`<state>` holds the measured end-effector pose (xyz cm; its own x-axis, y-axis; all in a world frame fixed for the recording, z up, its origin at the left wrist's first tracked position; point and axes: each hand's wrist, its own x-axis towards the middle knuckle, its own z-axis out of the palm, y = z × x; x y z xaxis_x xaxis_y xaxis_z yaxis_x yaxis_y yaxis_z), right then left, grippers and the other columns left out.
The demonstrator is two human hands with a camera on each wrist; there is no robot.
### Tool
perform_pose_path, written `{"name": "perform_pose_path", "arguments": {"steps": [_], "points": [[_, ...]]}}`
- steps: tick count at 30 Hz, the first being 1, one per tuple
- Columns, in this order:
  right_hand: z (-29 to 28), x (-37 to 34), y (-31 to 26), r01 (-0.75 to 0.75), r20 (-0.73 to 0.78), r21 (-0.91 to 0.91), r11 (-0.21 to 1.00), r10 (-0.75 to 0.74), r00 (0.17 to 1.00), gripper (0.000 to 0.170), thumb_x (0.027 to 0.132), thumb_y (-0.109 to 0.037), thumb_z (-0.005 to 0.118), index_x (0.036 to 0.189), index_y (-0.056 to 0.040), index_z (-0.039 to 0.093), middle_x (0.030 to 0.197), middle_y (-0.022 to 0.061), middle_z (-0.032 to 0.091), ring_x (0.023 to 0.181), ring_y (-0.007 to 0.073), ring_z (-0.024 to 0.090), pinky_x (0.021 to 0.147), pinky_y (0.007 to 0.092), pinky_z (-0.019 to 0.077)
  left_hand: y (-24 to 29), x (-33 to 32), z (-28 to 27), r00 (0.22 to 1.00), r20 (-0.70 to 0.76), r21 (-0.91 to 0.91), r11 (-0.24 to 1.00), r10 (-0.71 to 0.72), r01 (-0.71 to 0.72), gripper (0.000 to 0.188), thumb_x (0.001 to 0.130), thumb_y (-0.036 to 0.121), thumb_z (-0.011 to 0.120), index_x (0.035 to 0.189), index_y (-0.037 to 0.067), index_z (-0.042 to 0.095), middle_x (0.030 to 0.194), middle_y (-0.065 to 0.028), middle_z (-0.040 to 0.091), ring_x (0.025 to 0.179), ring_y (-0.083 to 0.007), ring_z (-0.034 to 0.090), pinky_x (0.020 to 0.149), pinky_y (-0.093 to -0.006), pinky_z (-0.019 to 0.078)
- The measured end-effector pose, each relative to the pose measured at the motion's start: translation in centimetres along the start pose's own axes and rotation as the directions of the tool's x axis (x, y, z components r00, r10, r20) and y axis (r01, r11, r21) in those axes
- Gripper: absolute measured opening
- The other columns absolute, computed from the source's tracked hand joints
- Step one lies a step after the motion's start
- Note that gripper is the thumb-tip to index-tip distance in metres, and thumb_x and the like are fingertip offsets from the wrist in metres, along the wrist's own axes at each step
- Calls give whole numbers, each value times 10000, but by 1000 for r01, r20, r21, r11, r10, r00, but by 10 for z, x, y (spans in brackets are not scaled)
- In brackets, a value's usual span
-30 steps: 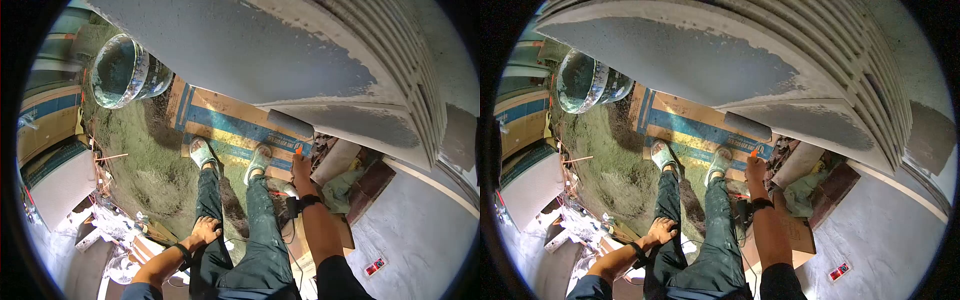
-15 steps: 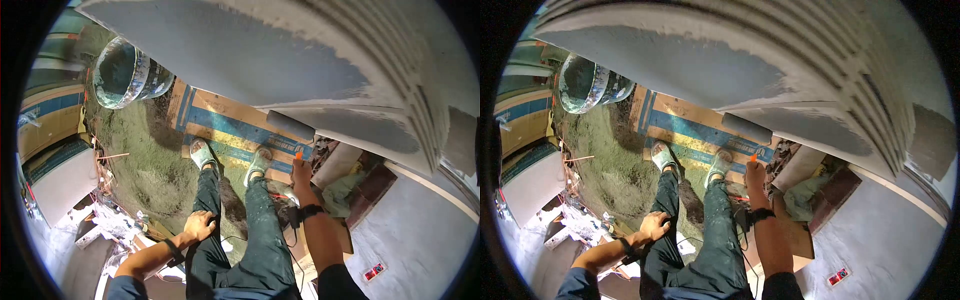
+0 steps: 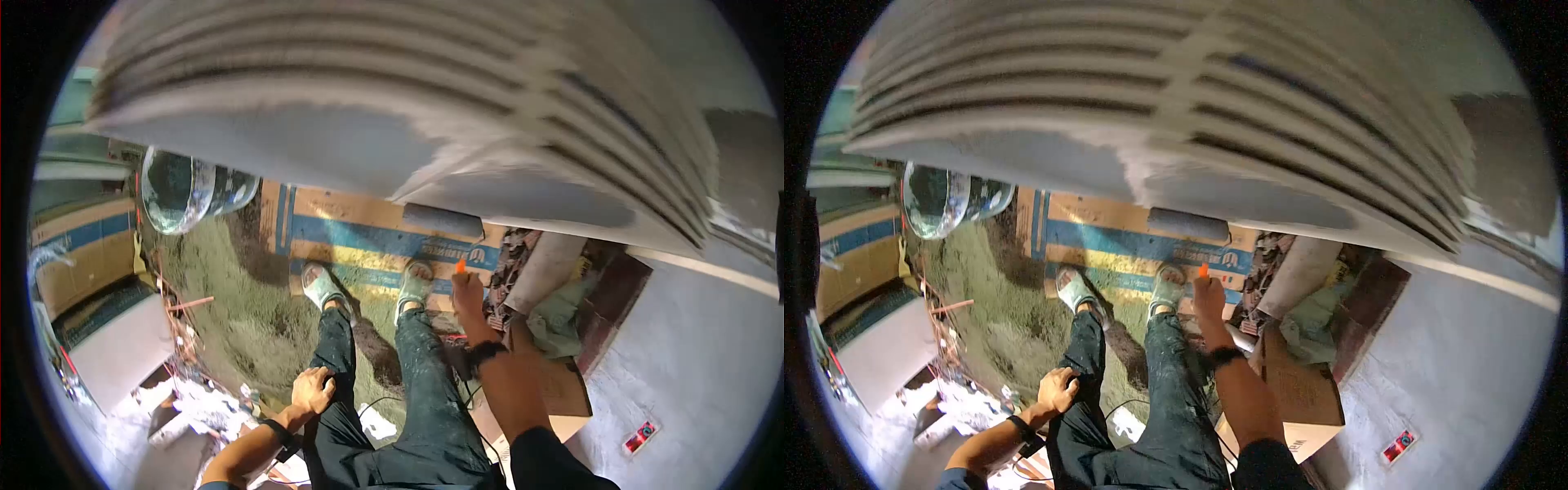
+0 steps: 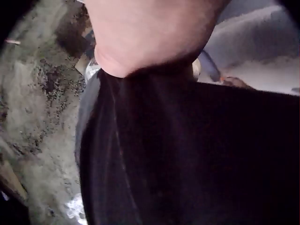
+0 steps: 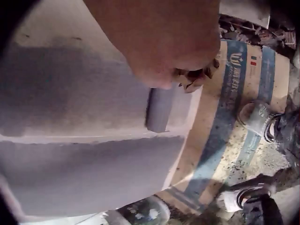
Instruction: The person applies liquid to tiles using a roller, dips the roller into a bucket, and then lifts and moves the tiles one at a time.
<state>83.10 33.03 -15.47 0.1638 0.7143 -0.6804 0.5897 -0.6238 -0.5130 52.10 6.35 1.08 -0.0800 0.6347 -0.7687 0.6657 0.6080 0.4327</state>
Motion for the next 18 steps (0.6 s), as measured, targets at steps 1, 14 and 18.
{"name": "perform_pose_path", "arguments": {"steps": [1, 14, 18], "points": [[-24, -34, -25, 42, -28, 121, 992, -39, 999, 290, 943, -297, 595, 907, -16, 537, 663, 54, 530, 490, 142, 483, 464, 365, 400, 2, 1, 0, 998, 39, 24, 999, 38, -39, 322, 843, 306, 533, 1019, 67, 658, 956, -182, 670, 960, -366, 619, 888, -448, 467], [-243, -275, -186, 170, -146, 419, 892, -118, 982, 260, 936, -190, 607, 1066, 25, 540, 720, 24, 520, 531, 72, 472, 460, 271, 391, 66, -15, -38, 980, 183, 265, 955, 83, -131, 441, 883, 392, 577, 1144, 37, 576, 1099, -207, 648, 1078, -391, 591, 937, -458, 466], [-265, -281, -189, 133, -141, 424, 896, -79, 987, 219, 920, -169, 613, 1032, 6, 544, 711, 12, 527, 536, 71, 495, 463, 258, 404, 54, -21, -28, 983, 182, 230, 971, 19, -61, 442, 896, 383, 569, 1175, 41, 554, 1101, -214, 646, 1087, -382, 593, 937, -461, 471]]}}
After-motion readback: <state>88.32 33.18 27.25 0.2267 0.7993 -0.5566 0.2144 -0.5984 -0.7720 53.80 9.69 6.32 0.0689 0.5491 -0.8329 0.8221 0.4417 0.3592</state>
